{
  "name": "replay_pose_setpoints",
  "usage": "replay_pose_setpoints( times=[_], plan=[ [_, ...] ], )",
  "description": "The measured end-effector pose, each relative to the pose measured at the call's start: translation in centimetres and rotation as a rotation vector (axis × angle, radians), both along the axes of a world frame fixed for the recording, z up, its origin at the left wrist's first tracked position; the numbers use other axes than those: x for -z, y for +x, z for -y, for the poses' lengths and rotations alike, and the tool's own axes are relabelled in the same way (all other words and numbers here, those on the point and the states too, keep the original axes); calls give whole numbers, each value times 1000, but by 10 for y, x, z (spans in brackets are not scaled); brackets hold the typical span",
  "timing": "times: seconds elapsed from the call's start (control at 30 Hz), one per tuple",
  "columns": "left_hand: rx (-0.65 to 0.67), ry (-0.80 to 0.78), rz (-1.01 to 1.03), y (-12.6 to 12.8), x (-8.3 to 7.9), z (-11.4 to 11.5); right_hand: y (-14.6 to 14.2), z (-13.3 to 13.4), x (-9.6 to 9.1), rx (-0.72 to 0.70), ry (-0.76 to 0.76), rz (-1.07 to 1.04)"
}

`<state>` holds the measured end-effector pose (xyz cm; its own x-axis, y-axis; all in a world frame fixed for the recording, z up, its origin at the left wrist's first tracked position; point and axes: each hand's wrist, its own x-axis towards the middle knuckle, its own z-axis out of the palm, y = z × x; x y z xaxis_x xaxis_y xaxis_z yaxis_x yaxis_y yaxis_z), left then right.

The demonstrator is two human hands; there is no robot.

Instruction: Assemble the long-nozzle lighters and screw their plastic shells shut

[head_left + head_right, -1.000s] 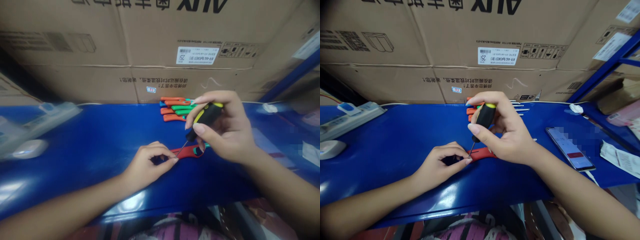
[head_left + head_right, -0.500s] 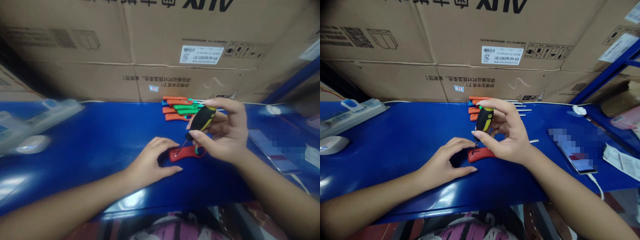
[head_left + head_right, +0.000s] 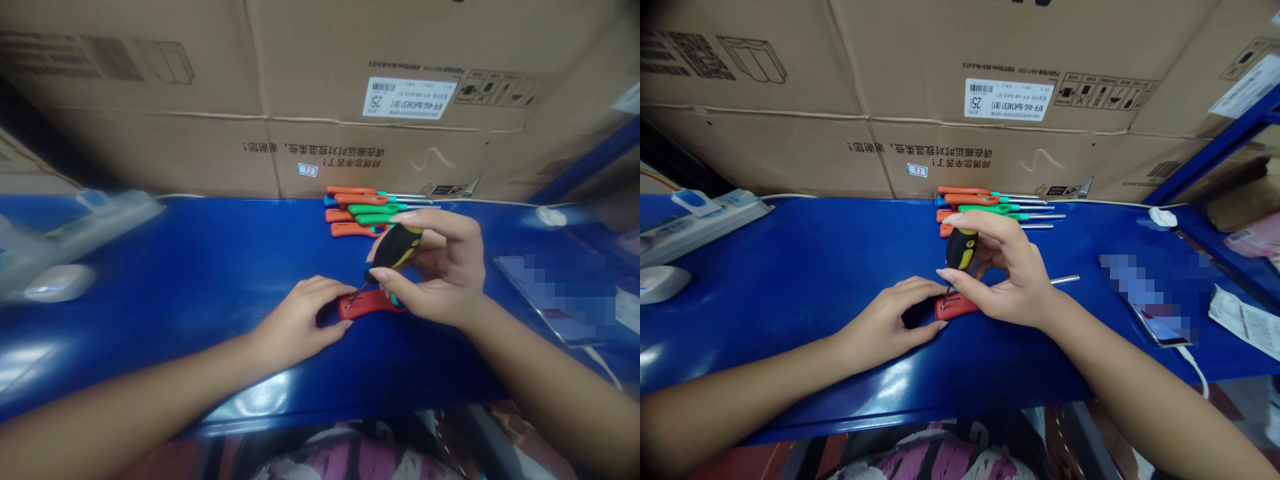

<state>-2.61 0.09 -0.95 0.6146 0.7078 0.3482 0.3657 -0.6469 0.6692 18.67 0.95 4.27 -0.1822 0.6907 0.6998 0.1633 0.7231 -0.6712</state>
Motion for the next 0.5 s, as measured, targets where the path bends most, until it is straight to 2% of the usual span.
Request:
replay_pose_setpoints(
  times=[0.27,0.5],
  plan=[
    [7,10,6,0,0,-1,3,0,5,-21,157,126],
    [2,-14,24,1,-2,-1,6,-1,8,-74,104,111]
  ],
)
